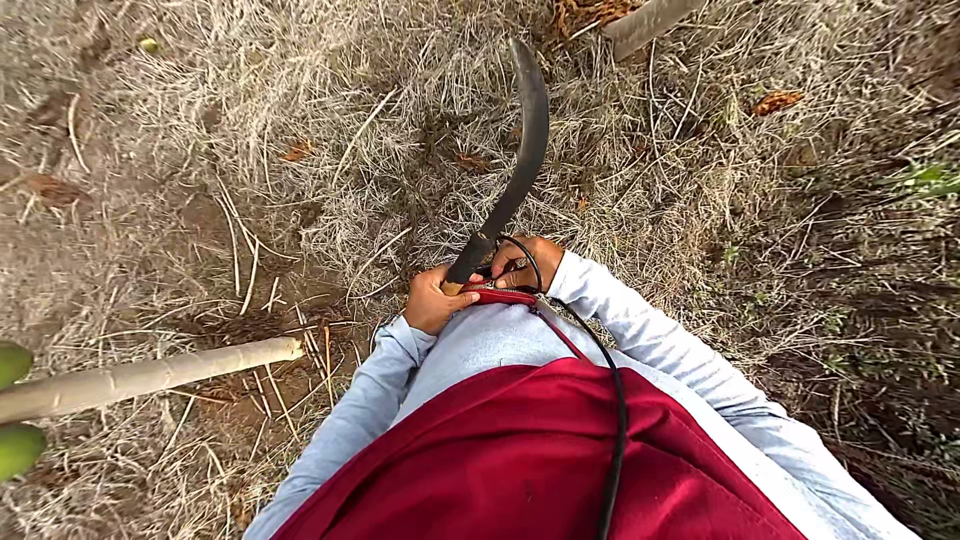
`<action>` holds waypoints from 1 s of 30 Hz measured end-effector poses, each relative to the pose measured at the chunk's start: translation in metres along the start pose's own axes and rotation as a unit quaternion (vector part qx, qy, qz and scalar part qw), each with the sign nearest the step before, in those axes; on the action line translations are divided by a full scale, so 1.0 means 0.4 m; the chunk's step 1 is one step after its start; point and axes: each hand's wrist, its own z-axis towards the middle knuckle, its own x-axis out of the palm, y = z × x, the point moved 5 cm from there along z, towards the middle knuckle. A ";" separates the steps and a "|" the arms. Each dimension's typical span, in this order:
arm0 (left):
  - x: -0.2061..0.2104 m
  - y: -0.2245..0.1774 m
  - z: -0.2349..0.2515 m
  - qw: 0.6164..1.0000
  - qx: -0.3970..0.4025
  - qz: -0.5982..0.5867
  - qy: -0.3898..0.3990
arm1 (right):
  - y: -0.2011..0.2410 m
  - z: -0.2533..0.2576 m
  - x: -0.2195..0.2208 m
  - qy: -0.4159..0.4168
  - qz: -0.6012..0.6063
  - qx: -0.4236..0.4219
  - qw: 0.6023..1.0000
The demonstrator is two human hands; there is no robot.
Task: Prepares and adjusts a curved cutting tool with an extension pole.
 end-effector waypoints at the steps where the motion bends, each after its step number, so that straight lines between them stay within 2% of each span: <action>1: 0.000 0.001 -0.001 1.000 0.000 -0.001 -0.001 | 0.005 0.000 -0.002 -0.004 0.009 0.003 1.000; 5: 0.000 0.002 -0.003 1.000 -0.008 -0.017 -0.005 | 0.010 0.001 -0.005 -0.017 0.040 0.002 0.999; 10: 0.001 -0.002 -0.003 1.000 -0.015 0.005 -0.012 | 0.013 0.009 -0.007 -0.003 0.121 0.090 0.989; 16: 0.004 -0.005 0.007 1.000 -0.011 0.001 -0.024 | -0.051 0.011 0.000 -0.054 0.291 0.160 0.942; 24: -0.031 -0.061 0.019 0.991 -0.004 -0.094 -0.095 | 0.015 -0.051 -0.140 -0.142 0.233 0.223 0.936; 27: -0.041 -0.063 0.026 0.993 0.014 -0.083 -0.078 | -0.038 -0.071 -0.127 -0.146 0.273 0.213 0.927; 30: -0.033 -0.003 0.029 0.999 -0.004 -0.026 -0.036 | -0.124 -0.104 -0.064 -0.120 0.294 0.212 0.924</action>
